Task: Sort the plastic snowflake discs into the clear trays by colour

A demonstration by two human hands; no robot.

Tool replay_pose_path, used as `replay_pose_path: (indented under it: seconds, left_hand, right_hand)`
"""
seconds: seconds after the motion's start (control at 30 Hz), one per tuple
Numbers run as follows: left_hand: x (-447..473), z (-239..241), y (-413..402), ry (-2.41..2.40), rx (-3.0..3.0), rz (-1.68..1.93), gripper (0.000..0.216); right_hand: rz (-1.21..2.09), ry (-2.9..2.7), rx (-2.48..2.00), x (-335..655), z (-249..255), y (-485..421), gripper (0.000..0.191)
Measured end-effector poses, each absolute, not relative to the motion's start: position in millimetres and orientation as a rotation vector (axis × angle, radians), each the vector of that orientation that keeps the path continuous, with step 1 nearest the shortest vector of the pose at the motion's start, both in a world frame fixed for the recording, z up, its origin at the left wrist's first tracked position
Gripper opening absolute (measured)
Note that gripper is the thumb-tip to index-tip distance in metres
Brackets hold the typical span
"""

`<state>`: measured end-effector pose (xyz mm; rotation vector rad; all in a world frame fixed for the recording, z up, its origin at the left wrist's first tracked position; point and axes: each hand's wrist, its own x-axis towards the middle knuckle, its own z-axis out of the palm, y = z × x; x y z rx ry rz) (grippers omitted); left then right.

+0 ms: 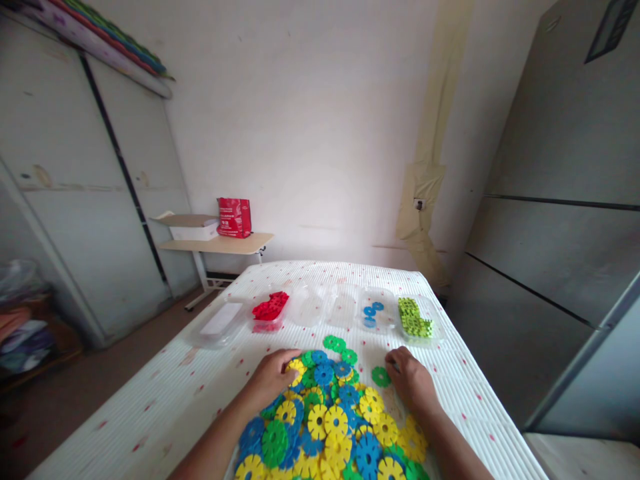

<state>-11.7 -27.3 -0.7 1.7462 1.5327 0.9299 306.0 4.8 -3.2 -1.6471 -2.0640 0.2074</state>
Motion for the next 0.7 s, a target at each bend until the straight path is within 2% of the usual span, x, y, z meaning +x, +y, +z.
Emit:
replay_pose_path:
  seconds: [0.33,0.53,0.7]
  left_hand:
    - [-3.2,10.4,-33.2,1.807,1.978,0.607,0.043]
    - [-5.4,10.0,-33.4,1.793,1.974,0.628,0.039]
    - [-7.5,9.4,-34.4,1.758,1.908,0.702,0.025]
  right_hand:
    - [0.2,-2.071,-1.642,305.7,-3.2,4.7,0.02]
    - [0.22,-2.055,-1.647,305.6,-2.7,4.5,0.019]
    - [0.214,-2.058,-1.648,306.4,-4.5,5.3,0.019]
